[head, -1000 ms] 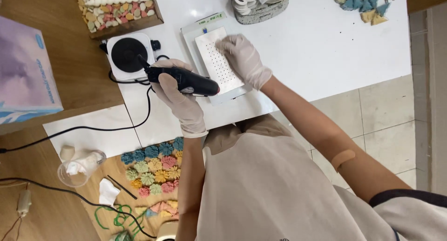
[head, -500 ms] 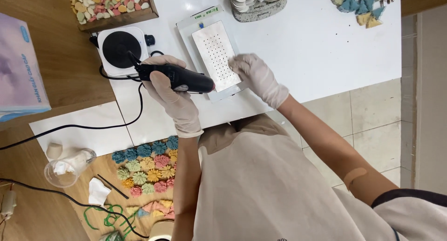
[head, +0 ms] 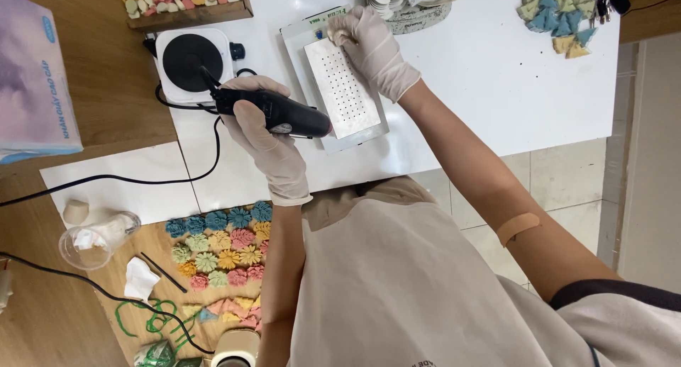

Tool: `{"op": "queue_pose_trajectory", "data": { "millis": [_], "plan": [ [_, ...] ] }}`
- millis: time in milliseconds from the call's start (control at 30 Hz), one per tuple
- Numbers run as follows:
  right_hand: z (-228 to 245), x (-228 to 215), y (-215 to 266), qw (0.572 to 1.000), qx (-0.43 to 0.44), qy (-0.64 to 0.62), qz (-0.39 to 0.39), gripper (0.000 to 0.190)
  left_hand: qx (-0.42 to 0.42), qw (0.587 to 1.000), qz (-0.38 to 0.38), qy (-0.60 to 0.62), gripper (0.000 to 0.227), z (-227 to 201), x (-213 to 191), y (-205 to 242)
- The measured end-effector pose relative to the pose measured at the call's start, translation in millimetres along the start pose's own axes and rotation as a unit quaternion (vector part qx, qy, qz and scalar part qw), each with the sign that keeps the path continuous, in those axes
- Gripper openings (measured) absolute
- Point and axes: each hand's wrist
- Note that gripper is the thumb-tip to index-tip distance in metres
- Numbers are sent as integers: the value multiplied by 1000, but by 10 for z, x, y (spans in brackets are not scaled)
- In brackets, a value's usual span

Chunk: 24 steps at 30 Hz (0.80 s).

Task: Using a heat gun to finish or scent wax pieces in a tray.

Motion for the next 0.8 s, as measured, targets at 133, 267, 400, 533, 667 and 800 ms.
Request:
{"op": "queue_pose_trajectory", "data": {
  "millis": [133, 267, 400, 533, 667, 800],
  "plan": [
    [14, -107, 495, 997, -33, 60, -31, 14, 18, 1000, 20, 0, 42, 37, 13, -33],
    [119, -272, 1177, 999, 24, 17, -29, 13, -1, 1000, 5, 10, 42, 38, 80, -50],
    [53, -262, 1283, 999, 8, -39, -9, 14, 1, 1000, 15, 16, 41, 54, 112, -75],
    [-9, -118, 460, 998, 59, 9, 2, 12, -9, 1000, 21, 16, 41, 53, 89, -54],
    [-10, -48, 346, 996, 73, -19, -37, 8, -11, 1000, 16, 4, 42, 16, 82, -15],
    [-1, -164, 976, 995, 73, -45, -44, 10, 8, 1000, 23, 15, 41, 112, 57, -12]
  ]
}}
Point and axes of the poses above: each hand's wrist, its own y-axis away from the middle knuckle, its own x-axis out of the palm, z = x × y, and after that the axes turned 12 degrees about -z, right-handed
